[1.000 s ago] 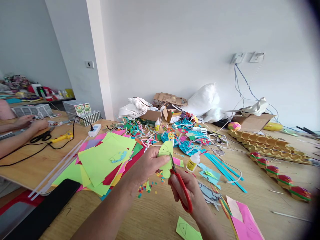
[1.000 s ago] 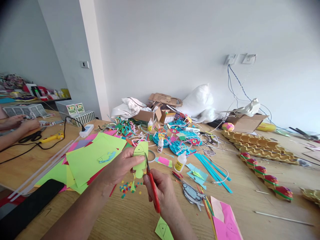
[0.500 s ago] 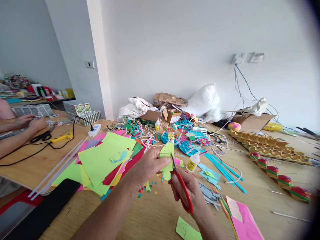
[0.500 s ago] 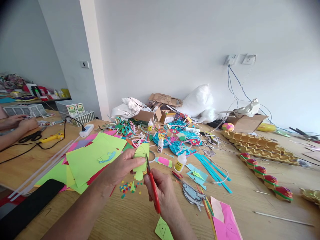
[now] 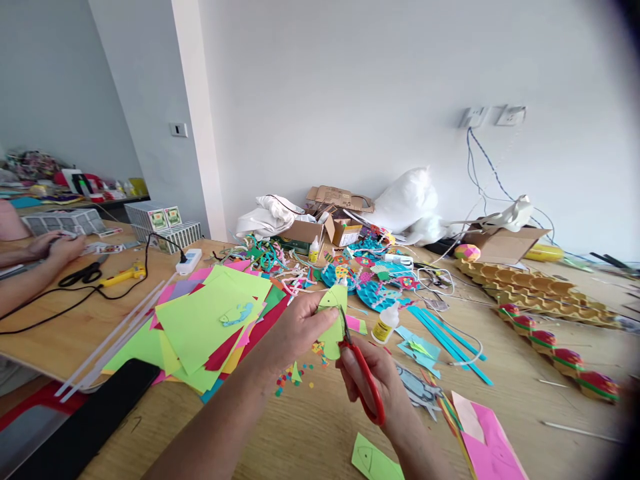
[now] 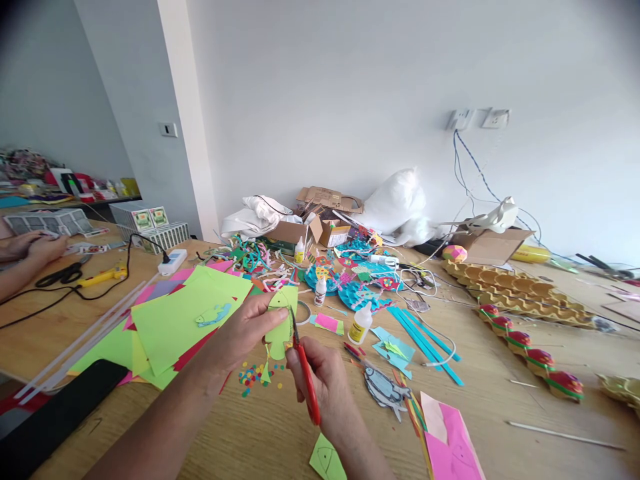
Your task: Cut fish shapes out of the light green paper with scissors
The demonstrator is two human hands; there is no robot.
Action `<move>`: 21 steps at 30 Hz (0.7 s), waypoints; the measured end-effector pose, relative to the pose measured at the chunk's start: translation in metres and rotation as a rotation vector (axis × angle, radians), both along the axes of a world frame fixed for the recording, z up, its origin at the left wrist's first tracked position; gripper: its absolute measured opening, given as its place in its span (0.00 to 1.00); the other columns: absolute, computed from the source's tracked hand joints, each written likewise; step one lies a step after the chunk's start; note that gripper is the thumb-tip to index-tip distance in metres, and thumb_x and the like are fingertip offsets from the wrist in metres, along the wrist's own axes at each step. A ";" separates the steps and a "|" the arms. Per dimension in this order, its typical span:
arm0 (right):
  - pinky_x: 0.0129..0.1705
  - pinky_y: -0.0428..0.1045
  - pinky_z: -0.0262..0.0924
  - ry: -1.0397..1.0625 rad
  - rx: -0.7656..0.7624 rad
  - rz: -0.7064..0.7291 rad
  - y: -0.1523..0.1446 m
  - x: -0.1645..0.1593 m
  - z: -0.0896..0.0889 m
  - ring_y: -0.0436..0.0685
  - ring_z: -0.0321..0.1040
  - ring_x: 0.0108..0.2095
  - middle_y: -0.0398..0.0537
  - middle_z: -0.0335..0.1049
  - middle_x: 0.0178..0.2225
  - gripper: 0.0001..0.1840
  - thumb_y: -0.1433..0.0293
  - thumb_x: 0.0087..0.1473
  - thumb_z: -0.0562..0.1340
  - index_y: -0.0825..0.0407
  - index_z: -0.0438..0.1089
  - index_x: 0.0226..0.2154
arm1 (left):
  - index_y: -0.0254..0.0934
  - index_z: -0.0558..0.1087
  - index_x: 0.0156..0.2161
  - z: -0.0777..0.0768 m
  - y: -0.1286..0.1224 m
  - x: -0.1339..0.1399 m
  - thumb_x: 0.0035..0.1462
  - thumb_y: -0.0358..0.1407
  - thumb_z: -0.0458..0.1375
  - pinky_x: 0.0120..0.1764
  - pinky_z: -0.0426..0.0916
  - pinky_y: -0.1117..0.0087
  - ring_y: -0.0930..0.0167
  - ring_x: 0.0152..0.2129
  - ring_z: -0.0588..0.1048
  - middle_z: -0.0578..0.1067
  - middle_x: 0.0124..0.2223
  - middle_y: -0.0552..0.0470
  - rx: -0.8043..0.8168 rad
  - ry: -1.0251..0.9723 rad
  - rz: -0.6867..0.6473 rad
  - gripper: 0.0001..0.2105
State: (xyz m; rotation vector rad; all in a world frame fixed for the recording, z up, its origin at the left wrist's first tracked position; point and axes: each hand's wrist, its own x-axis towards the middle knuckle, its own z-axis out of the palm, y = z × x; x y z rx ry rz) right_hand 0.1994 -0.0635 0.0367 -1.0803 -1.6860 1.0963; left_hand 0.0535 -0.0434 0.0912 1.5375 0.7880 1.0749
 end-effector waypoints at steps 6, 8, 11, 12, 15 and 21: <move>0.14 0.43 0.45 -0.010 0.018 0.030 -0.002 0.002 0.002 0.47 0.50 0.12 0.36 0.54 0.11 0.23 0.50 0.54 0.50 0.51 0.58 0.21 | 0.36 0.61 0.27 -0.001 -0.001 0.001 0.53 0.34 0.47 0.23 0.54 0.76 0.77 0.19 0.57 0.58 0.23 0.59 -0.004 0.008 -0.024 0.06; 0.14 0.43 0.45 -0.012 0.017 0.030 -0.002 0.002 0.003 0.47 0.50 0.12 0.36 0.54 0.11 0.24 0.49 0.54 0.50 0.51 0.58 0.21 | 0.36 0.61 0.27 -0.002 -0.001 0.001 0.53 0.34 0.47 0.23 0.54 0.76 0.77 0.19 0.57 0.58 0.23 0.59 -0.009 -0.001 -0.026 0.06; 0.13 0.43 0.46 -0.016 0.010 0.023 -0.001 0.002 0.004 0.46 0.49 0.12 0.35 0.53 0.11 0.24 0.49 0.53 0.50 0.51 0.58 0.20 | 0.36 0.60 0.26 -0.002 0.000 0.000 0.52 0.33 0.48 0.23 0.54 0.77 0.78 0.19 0.57 0.58 0.23 0.59 0.003 -0.018 -0.031 0.06; 0.13 0.42 0.46 -0.015 0.009 0.021 -0.001 0.001 0.004 0.46 0.48 0.12 0.35 0.52 0.11 0.24 0.49 0.53 0.50 0.51 0.57 0.20 | 0.36 0.60 0.25 -0.002 0.000 0.000 0.52 0.33 0.49 0.23 0.54 0.77 0.78 0.19 0.57 0.59 0.23 0.59 0.009 -0.021 -0.031 0.06; 0.13 0.42 0.46 -0.013 0.006 0.018 0.000 0.001 0.004 0.45 0.46 0.12 0.35 0.52 0.11 0.24 0.49 0.52 0.51 0.50 0.56 0.19 | 0.35 0.60 0.25 -0.001 0.001 -0.002 0.52 0.34 0.50 0.24 0.55 0.77 0.78 0.20 0.58 0.60 0.23 0.58 0.003 -0.016 -0.038 0.07; 0.13 0.42 0.43 -0.034 0.002 0.014 0.000 0.001 0.004 0.45 0.46 0.11 0.35 0.51 0.11 0.23 0.51 0.52 0.52 0.50 0.54 0.17 | 0.34 0.64 0.26 0.000 0.001 -0.005 0.51 0.35 0.51 0.23 0.56 0.77 0.77 0.18 0.61 0.64 0.23 0.57 -0.070 -0.031 -0.070 0.07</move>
